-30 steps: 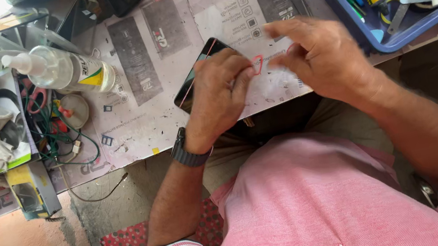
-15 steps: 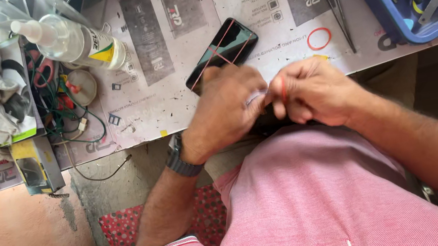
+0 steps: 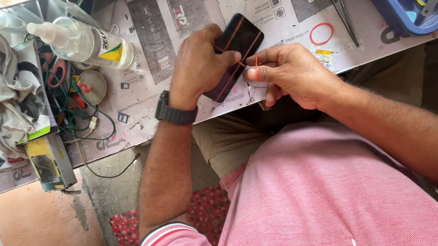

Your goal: The person secures a smartphone with multiple rubber bands while seated at a cluttered workbench. They repeatedly wrap and adjust the bands around the phone, then briefly inspect the device before placing it on the table.

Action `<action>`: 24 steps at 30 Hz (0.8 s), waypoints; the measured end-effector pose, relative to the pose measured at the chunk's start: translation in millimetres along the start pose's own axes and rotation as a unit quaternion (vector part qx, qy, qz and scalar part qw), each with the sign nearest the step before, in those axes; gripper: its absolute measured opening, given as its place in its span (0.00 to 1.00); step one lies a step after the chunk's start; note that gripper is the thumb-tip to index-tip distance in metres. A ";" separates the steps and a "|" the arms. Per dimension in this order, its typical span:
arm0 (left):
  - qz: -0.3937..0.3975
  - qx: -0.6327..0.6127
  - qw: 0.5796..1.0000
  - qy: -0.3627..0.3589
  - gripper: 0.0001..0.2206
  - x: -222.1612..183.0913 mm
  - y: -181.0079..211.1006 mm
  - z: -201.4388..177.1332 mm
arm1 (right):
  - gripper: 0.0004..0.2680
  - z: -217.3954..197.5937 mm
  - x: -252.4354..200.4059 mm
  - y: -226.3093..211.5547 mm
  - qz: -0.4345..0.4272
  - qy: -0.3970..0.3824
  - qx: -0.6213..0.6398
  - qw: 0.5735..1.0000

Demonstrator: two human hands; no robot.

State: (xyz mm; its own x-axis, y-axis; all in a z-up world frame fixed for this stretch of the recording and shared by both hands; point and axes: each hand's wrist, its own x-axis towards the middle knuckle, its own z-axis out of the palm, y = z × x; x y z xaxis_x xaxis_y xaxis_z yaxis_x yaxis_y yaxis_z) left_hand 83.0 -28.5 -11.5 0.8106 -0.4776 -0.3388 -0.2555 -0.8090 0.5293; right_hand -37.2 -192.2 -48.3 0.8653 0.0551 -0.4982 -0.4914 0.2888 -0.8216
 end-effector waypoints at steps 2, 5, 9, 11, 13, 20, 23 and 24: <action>0.018 -0.092 0.996 -0.001 0.15 -3.2 -6.6 -0.2 | 0.17 0.2 -5.8 -2.7 -0.040 0.024 -0.054 0.997; 0.080 -0.318 0.944 0.050 0.14 -13.9 -22.4 9.2 | 0.15 -4.5 -28.7 3.0 -0.134 0.088 -0.150 0.976; 0.166 -0.691 0.693 0.120 0.18 -18.7 -22.0 47.4 | 0.14 -2.5 -27.3 21.7 -0.179 0.089 0.010 0.980; 0.149 -0.752 0.630 0.121 0.18 -22.4 -15.1 67.9 | 0.13 0.9 -23.0 33.0 -0.200 0.069 0.089 0.973; 0.169 -0.784 0.591 0.093 0.17 -25.4 -11.5 75.7 | 0.10 4.8 -20.8 39.5 -0.248 0.060 0.109 0.961; 0.244 -0.696 0.669 -0.095 0.28 -49.5 -15.9 22.7 | 0.08 -36.6 -30.2 9.3 -0.629 0.182 -0.347 0.672; 0.215 -0.644 0.722 -0.131 0.42 -55.8 -15.4 2.8 | 0.08 -45.0 -33.3 2.1 -0.653 0.170 -0.395 0.624; 0.194 -0.619 0.751 -0.124 0.45 -55.8 -13.1 0.0 | 0.08 -46.6 -33.8 1.0 -0.655 0.163 -0.401 0.619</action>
State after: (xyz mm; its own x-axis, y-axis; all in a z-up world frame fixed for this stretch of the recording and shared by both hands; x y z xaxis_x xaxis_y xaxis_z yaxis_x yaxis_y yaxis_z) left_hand 41.2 8.7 0.4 0.6396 -0.7683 -0.0250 0.3631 0.2733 0.8908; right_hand -71.5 -238.3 -45.1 0.5707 0.0416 0.8201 0.6071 -0.6938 -0.3873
